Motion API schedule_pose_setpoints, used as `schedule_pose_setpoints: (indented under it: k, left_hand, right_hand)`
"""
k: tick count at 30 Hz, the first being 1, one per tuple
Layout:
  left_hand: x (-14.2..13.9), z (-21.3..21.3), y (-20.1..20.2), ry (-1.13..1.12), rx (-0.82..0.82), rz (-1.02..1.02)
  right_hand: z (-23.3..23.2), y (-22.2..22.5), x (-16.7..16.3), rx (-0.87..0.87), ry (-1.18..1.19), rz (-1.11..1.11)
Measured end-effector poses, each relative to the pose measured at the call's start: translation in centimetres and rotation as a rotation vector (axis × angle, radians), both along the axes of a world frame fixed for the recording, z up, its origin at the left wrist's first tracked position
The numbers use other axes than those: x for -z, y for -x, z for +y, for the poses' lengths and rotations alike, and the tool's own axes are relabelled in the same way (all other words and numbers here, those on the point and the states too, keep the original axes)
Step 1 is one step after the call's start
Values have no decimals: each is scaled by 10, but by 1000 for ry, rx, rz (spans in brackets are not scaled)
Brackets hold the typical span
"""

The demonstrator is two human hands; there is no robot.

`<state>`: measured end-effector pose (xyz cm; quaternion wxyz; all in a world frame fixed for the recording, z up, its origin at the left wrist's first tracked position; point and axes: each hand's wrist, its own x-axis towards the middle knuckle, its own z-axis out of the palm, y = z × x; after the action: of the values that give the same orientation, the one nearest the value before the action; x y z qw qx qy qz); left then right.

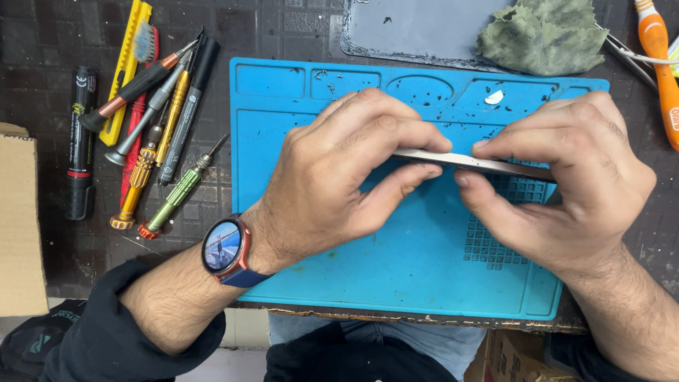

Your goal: The person works on a disassembled smartphone on a blue repair mat, prying and lifting the battery out of the phone frame by hand and with a pry tool. They reposition the frame, work along its edges with a metal pry blade, and use a precision screwdriver to work on the battery area, continuing to free the battery from the adhesive.

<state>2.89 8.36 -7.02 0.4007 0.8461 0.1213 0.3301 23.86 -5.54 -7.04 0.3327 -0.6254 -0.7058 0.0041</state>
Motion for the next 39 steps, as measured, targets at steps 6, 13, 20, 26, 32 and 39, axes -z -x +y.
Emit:
schedule_pose_setpoints:
  k: [6, 13, 20, 26, 32, 39]
  left_hand:
    - [2, 0, 1, 109, 20, 21]
    - [-1, -2, 0, 26, 8, 29]
    - [-3, 2, -5, 35, 27, -27]
    - [-7, 5, 5, -3, 43, 12]
    - [-7, 18, 20, 124, -43, -59]
    - [0, 22, 22, 354, 347, -130]
  right_hand:
    - [1, 0, -1, -19, -1, 33]
    - [0, 1, -4, -35, 37, 175]
    - [2, 3, -5, -7, 40, 111]
    - [-5, 4, -5, -57, 5, -25]
    - [-22, -4, -20, -181, -178, -354]
    - [-23, -9, -6, -173, -280, -296]
